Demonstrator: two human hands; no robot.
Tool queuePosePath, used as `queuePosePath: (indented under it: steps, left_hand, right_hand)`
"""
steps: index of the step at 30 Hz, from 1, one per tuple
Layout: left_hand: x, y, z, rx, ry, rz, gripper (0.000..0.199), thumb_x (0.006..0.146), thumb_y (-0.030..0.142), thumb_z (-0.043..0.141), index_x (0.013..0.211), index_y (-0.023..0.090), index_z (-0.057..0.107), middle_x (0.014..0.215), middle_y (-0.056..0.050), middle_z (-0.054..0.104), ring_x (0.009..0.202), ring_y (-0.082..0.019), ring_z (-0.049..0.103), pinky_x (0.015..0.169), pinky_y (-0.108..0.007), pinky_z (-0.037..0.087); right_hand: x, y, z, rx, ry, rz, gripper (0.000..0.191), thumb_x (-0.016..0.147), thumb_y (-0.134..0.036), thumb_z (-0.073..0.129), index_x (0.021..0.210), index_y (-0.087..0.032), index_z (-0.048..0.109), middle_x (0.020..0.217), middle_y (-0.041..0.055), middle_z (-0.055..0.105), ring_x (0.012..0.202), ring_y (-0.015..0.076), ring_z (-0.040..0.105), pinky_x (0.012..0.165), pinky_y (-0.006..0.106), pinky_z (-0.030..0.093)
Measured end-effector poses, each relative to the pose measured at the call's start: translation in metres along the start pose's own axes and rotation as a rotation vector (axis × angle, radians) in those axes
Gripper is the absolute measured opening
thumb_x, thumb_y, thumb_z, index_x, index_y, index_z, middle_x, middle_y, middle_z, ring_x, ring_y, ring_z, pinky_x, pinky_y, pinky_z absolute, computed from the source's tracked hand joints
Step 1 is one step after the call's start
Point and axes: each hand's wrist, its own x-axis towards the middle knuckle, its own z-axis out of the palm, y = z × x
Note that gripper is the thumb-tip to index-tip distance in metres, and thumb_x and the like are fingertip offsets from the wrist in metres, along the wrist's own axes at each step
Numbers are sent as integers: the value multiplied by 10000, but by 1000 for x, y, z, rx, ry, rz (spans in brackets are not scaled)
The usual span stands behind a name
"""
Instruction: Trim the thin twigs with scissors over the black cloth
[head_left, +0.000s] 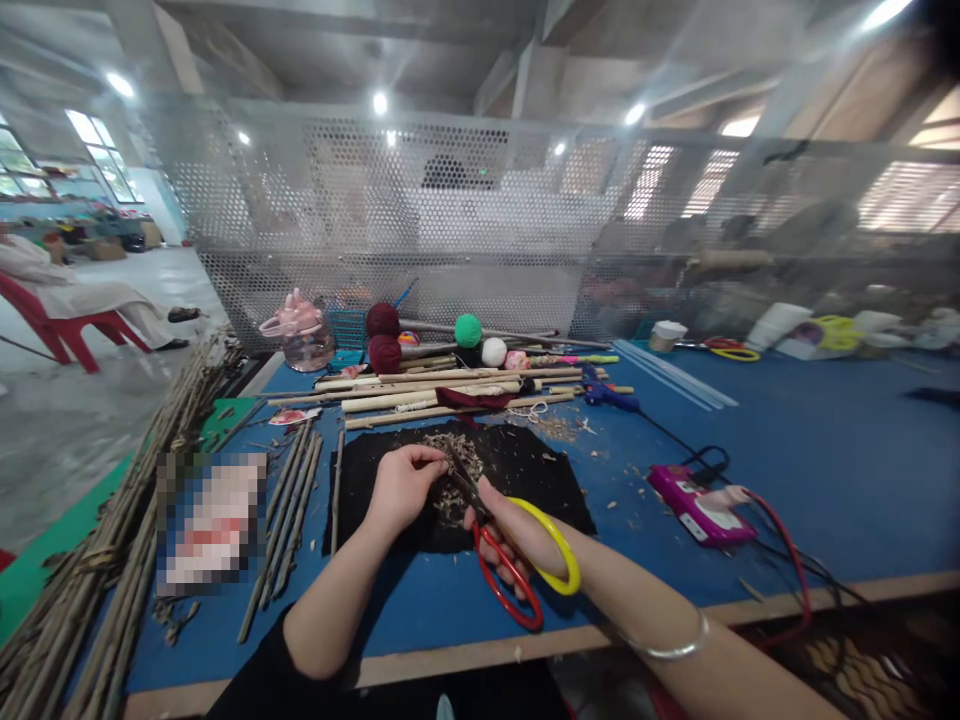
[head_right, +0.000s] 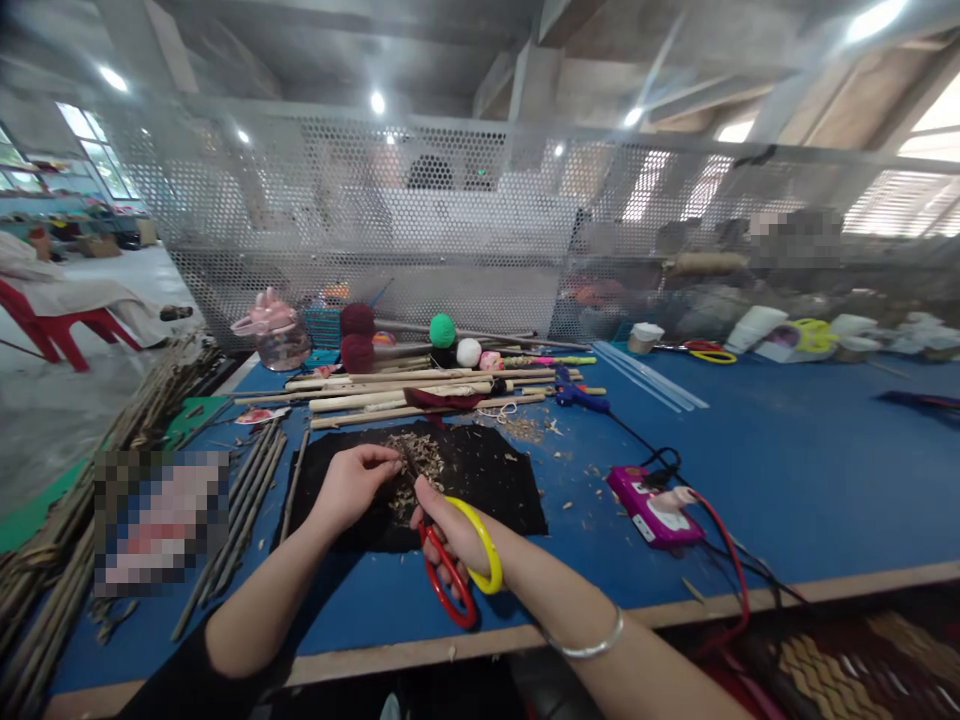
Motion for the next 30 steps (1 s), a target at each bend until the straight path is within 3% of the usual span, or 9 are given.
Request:
queuePosePath:
  steps: [9, 15, 20, 25, 27, 30]
  left_hand:
    - [-4, 1, -1, 245, 34, 213, 106, 680, 196, 601, 730, 200, 694, 760, -7, 693, 722, -154, 620, 727, -273, 471]
    - [-4, 0, 0, 311, 19, 263, 116, 699, 192, 582, 736, 201, 691, 778, -13, 690, 744, -158, 617, 754, -280, 469]
    - [-2, -3, 1, 249, 18, 246, 120, 705, 217, 575, 738, 197, 689, 786, -14, 688, 744, -153, 612, 745, -268, 461]
    - [6, -9, -1, 53, 51, 111, 230, 716, 333, 561, 800, 150, 671, 748, -39, 673, 686, -144, 597, 670, -248, 459]
    - [9, -12, -2, -5, 54, 88, 251, 712, 354, 557, 791, 136, 654, 715, -38, 657, 637, -127, 580, 622, -232, 450]
    - [11, -18, -1, -97, 27, 44, 251, 705, 362, 558, 770, 128, 620, 659, -24, 624, 568, -105, 549, 563, -218, 433]
  right_hand:
    - [-5, 0, 3, -92, 124, -122, 582, 752, -725, 282, 819, -182, 483, 431, -91, 344, 267, 30, 256, 238, 134, 248]
    - [-3, 3, 2, -154, 157, -136, 548, 773, -692, 302, 786, -179, 494, 407, -91, 332, 261, 30, 258, 244, 124, 219]
    - [-1, 2, -2, -120, 118, -105, 533, 781, -679, 311, 779, -179, 499, 397, -95, 308, 273, 19, 220, 262, 109, 190]
    - [-4, 3, -8, 68, 4, 13, 533, 769, -704, 277, 870, -211, 452, 450, -93, 352, 298, 35, 252, 272, 130, 255]
    - [-9, 4, -10, 92, -25, -6, 540, 772, -706, 254, 891, -214, 441, 476, -84, 379, 318, 51, 311, 292, 154, 311]
    - [-17, 6, -10, 43, 29, -98, 519, 779, -689, 286, 897, -209, 446, 507, -79, 384, 344, 54, 330, 315, 160, 316]
